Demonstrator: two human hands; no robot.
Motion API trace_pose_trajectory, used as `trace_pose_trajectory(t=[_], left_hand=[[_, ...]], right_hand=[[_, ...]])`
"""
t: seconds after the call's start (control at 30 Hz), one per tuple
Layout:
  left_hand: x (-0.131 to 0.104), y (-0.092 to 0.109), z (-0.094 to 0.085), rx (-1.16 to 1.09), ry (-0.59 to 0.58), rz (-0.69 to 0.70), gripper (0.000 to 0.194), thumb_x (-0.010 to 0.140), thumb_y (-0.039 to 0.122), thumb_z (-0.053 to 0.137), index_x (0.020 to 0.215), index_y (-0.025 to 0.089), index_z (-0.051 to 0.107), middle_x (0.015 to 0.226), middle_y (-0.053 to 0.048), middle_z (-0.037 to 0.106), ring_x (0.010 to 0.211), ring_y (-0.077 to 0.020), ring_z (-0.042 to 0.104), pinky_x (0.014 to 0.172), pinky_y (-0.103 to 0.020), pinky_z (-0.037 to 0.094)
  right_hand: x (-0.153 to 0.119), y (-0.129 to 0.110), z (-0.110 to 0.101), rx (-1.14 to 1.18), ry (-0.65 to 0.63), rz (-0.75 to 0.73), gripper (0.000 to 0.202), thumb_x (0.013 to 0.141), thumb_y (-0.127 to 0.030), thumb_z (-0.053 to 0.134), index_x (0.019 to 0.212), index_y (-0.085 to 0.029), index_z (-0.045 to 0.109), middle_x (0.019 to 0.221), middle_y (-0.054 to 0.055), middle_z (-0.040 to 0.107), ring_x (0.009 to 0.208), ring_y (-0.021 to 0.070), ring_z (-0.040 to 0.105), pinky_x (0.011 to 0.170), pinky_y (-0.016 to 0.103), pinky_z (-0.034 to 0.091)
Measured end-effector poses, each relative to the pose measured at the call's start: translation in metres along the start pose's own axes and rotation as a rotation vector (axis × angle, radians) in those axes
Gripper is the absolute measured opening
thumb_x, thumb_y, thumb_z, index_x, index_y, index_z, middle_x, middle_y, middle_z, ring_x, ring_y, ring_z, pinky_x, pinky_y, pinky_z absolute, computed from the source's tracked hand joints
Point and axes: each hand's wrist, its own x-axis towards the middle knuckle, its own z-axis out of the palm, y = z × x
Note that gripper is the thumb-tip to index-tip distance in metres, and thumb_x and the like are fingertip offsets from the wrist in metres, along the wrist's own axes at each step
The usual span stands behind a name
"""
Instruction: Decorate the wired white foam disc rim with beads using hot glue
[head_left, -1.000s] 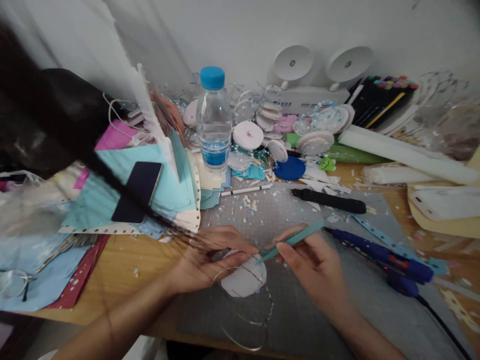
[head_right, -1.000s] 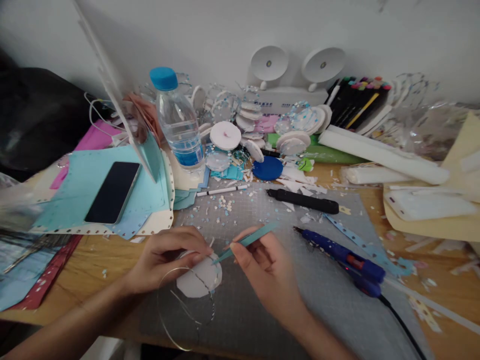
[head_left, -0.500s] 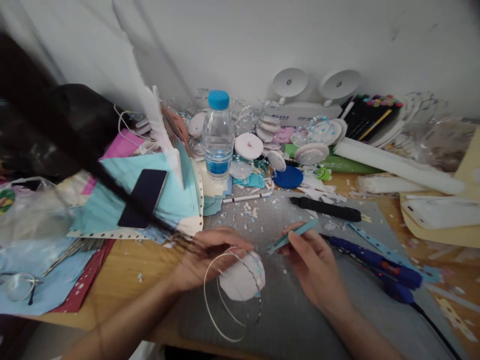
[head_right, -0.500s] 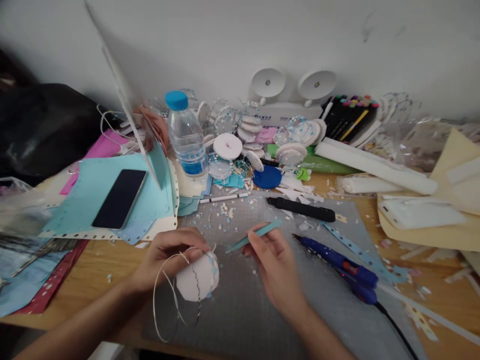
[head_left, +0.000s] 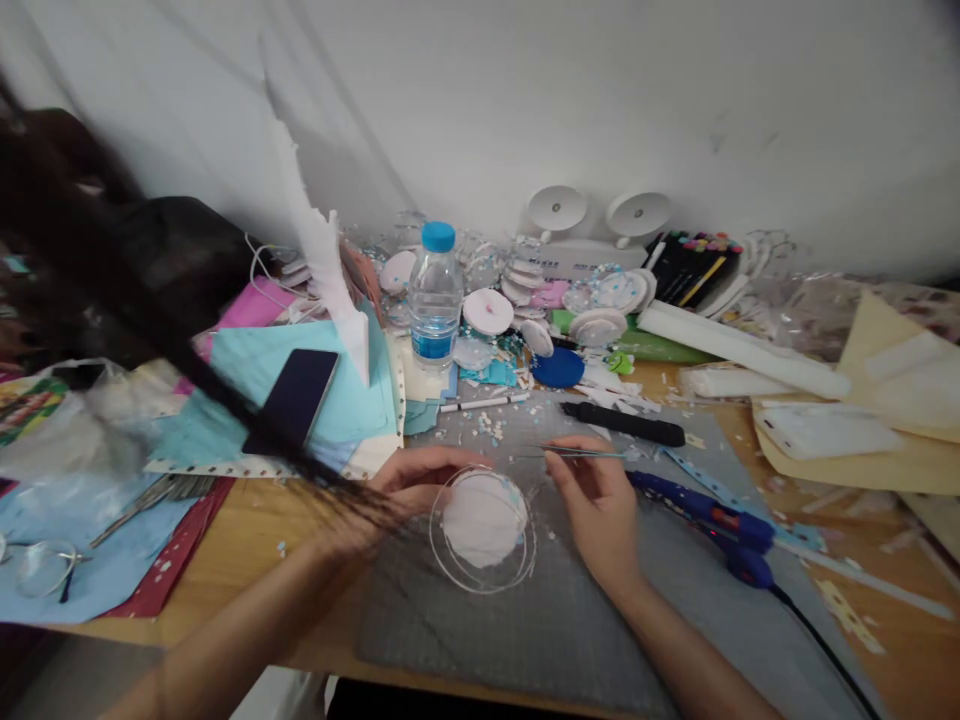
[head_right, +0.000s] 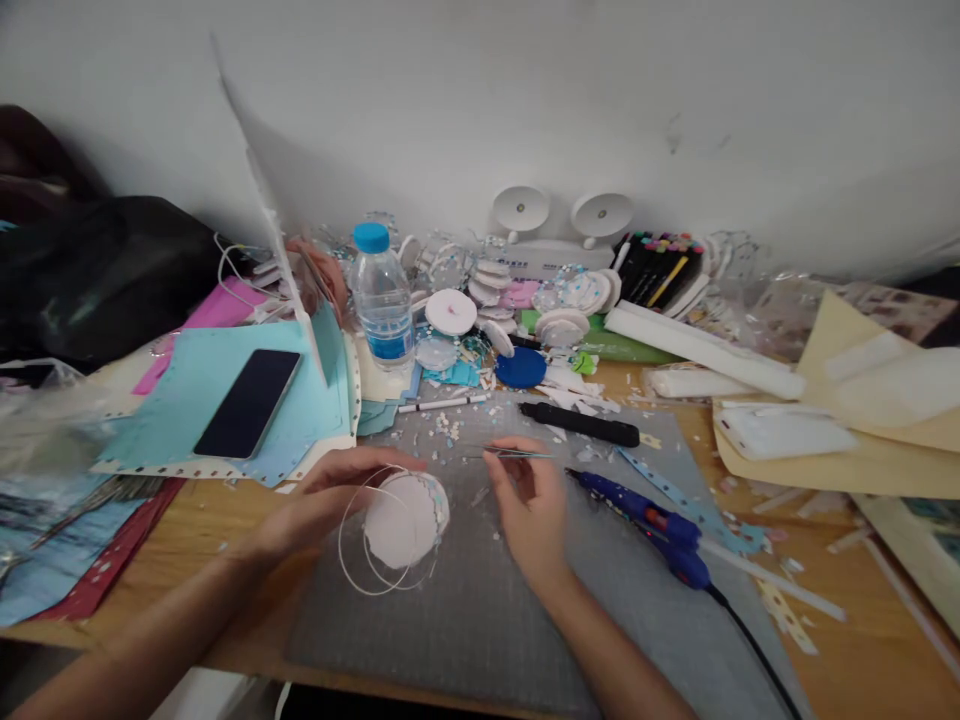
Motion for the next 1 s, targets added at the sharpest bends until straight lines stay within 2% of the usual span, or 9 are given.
trace_pose_trajectory(t=[0.17, 0.27, 0.37, 0.43, 0.6, 0.73, 0.8, 0.9, 1.0], left_hand=[[-0.019, 0.007, 0.002, -0.035, -0.122, 0.128, 0.057, 0.074, 0.023, 0.071, 0.128, 0.021, 0.054, 0.133, -0.012, 0.055, 0.122, -0.0297, 0.049, 0.102, -0.042, 0.037], [-0.032, 0.004, 0.003, 0.014, -0.11, 0.145, 0.078, 0.064, 0.021, 0.08, 0.134, 0.02, 0.046, 0.138, -0.014, 0.048, 0.126, -0.0313, 0.044, 0.107, -0.045, 0.03], [-0.041, 0.002, 0.005, 0.059, -0.047, 0.119, 0.091, 0.052, 0.017, 0.087, 0.133, 0.022, 0.046, 0.134, -0.013, 0.051, 0.124, -0.0315, 0.045, 0.107, -0.047, 0.03], [-0.044, 0.003, 0.006, 0.09, -0.01, 0.116, 0.091, 0.048, 0.015, 0.088, 0.13, 0.023, 0.049, 0.13, -0.012, 0.053, 0.121, -0.0302, 0.047, 0.105, -0.046, 0.032], [-0.044, 0.004, 0.006, 0.109, 0.011, 0.096, 0.079, 0.054, 0.021, 0.087, 0.125, 0.024, 0.053, 0.121, -0.009, 0.059, 0.114, -0.0267, 0.053, 0.1, -0.043, 0.039], [-0.047, -0.005, 0.0, 0.117, 0.089, 0.146, 0.075, 0.049, 0.024, 0.089, 0.118, 0.022, 0.058, 0.12, -0.009, 0.06, 0.113, -0.027, 0.054, 0.102, -0.045, 0.036], [-0.049, -0.01, -0.004, 0.103, 0.119, 0.141, 0.073, 0.05, 0.025, 0.088, 0.117, 0.021, 0.059, 0.119, -0.01, 0.061, 0.111, -0.0271, 0.055, 0.1, -0.043, 0.04], [-0.049, -0.013, -0.011, 0.084, 0.128, 0.084, 0.069, 0.055, 0.024, 0.086, 0.118, 0.02, 0.059, 0.116, -0.011, 0.063, 0.107, -0.0268, 0.058, 0.094, -0.04, 0.044], [-0.04, -0.012, -0.015, 0.094, 0.112, 0.072, 0.068, 0.057, 0.022, 0.085, 0.119, 0.02, 0.058, 0.119, -0.011, 0.062, 0.11, -0.0268, 0.057, 0.096, -0.04, 0.043]], right_hand=[[-0.001, 0.005, 0.002, 0.025, 0.012, -0.051, 0.012, 0.079, -0.029, 0.064, 0.089, -0.022, 0.06, 0.089, 0.004, 0.064, 0.086, 0.0196, 0.063, 0.076, 0.036, 0.052], [-0.002, 0.007, 0.002, 0.032, 0.025, -0.071, 0.012, 0.077, -0.029, 0.067, 0.083, -0.022, 0.06, 0.086, 0.004, 0.064, 0.084, 0.0195, 0.063, 0.075, 0.036, 0.052], [-0.002, 0.009, 0.002, 0.031, 0.038, -0.079, 0.012, 0.075, -0.029, 0.068, 0.081, -0.021, 0.061, 0.083, 0.003, 0.065, 0.081, 0.0193, 0.063, 0.074, 0.036, 0.052], [-0.002, 0.01, 0.002, 0.03, 0.05, -0.077, 0.013, 0.075, -0.03, 0.069, 0.079, -0.021, 0.061, 0.082, 0.003, 0.065, 0.08, 0.0193, 0.063, 0.074, 0.036, 0.051], [-0.003, 0.005, 0.001, 0.019, 0.066, -0.06, 0.015, 0.075, -0.031, 0.069, 0.077, -0.02, 0.059, 0.081, 0.003, 0.065, 0.081, 0.0195, 0.063, 0.076, 0.037, 0.051], [-0.002, 0.0, 0.001, 0.006, 0.079, -0.057, 0.014, 0.075, -0.03, 0.069, 0.075, -0.019, 0.059, 0.081, 0.004, 0.065, 0.081, 0.0196, 0.063, 0.074, 0.036, 0.051], [-0.002, 0.0, 0.001, -0.001, 0.082, -0.058, 0.014, 0.075, -0.03, 0.069, 0.075, -0.02, 0.059, 0.081, 0.004, 0.066, 0.08, 0.0196, 0.063, 0.073, 0.036, 0.051], [-0.002, 0.001, 0.003, -0.013, 0.071, -0.059, 0.014, 0.076, -0.03, 0.068, 0.074, -0.02, 0.059, 0.08, 0.004, 0.066, 0.079, 0.019, 0.064, 0.072, 0.034, 0.051], [-0.002, 0.002, 0.004, -0.036, 0.054, -0.061, 0.012, 0.076, -0.028, 0.068, 0.074, -0.02, 0.059, 0.08, 0.003, 0.067, 0.079, 0.0185, 0.064, 0.072, 0.033, 0.051]])
